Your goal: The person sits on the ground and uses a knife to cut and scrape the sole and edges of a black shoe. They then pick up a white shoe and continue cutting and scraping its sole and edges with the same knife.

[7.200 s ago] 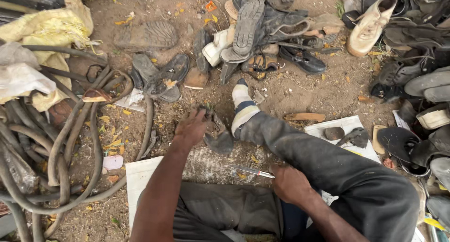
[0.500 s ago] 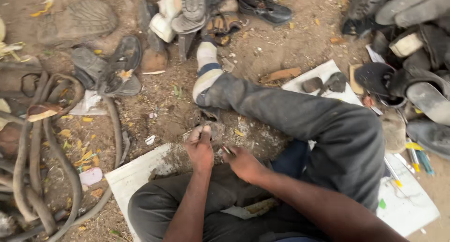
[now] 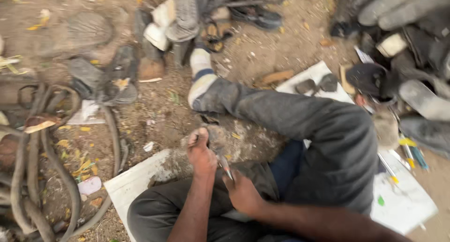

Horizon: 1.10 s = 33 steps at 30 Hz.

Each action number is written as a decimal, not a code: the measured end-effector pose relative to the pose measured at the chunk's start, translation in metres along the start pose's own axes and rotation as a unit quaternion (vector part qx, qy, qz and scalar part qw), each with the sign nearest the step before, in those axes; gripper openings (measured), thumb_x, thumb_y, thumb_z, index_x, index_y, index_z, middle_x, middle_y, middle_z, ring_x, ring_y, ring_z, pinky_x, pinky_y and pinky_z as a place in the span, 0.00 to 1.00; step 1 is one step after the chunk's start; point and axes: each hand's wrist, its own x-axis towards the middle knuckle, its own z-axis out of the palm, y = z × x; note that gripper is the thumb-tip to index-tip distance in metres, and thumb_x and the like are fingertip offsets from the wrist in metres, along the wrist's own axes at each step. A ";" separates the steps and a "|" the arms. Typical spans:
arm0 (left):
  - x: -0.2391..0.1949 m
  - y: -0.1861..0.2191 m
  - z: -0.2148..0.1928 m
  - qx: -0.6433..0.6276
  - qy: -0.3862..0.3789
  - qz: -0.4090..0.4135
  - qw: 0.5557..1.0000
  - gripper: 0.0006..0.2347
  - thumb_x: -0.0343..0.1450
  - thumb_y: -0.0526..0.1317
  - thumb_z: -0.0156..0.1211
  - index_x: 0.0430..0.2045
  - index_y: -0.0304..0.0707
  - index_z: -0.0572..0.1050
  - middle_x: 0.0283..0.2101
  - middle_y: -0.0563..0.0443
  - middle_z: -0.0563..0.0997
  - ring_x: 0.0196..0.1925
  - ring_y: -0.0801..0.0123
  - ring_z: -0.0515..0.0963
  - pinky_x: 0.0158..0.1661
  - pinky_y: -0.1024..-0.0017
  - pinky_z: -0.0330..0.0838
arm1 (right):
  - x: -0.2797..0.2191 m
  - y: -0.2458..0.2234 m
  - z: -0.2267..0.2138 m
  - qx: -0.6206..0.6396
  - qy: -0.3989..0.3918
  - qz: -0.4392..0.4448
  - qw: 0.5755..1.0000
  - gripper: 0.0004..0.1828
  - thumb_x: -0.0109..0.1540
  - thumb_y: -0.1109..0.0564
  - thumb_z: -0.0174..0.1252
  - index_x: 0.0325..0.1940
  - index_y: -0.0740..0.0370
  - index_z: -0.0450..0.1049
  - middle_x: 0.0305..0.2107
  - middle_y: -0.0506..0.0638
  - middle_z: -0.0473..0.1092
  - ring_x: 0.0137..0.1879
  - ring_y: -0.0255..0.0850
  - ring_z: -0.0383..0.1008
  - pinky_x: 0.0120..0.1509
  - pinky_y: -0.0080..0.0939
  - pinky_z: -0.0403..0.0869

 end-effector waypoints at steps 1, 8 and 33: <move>0.003 0.003 -0.004 -0.015 0.012 0.003 1.000 0.03 0.73 0.32 0.63 0.32 0.29 0.79 0.32 0.53 0.80 0.35 0.74 0.76 0.40 0.73 0.72 | -0.002 -0.002 0.001 0.015 -0.013 0.024 1.000 0.15 0.69 0.49 0.50 0.48 0.64 0.69 0.30 0.66 0.72 0.37 0.63 0.73 0.40 0.58 0.70; 0.006 0.014 -0.009 -0.064 -0.008 -0.060 0.996 0.04 0.75 0.35 0.61 0.34 0.33 0.76 0.34 0.52 0.80 0.36 0.68 0.79 0.42 0.68 0.75 | 0.009 -0.032 0.000 0.296 -0.070 0.237 0.923 0.16 0.72 0.44 0.50 0.43 0.59 0.62 0.18 0.47 0.60 0.17 0.40 0.57 0.18 0.45 0.56; 0.018 0.056 0.024 0.695 -0.471 0.284 0.463 0.14 0.68 0.49 0.65 0.24 0.36 0.76 0.34 0.43 0.74 0.43 0.50 0.73 0.47 0.53 0.65 | 0.026 0.042 -0.035 0.125 -0.100 0.132 0.978 0.16 0.72 0.46 0.52 0.52 0.62 0.69 0.21 0.54 0.65 0.22 0.49 0.62 0.26 0.52 0.63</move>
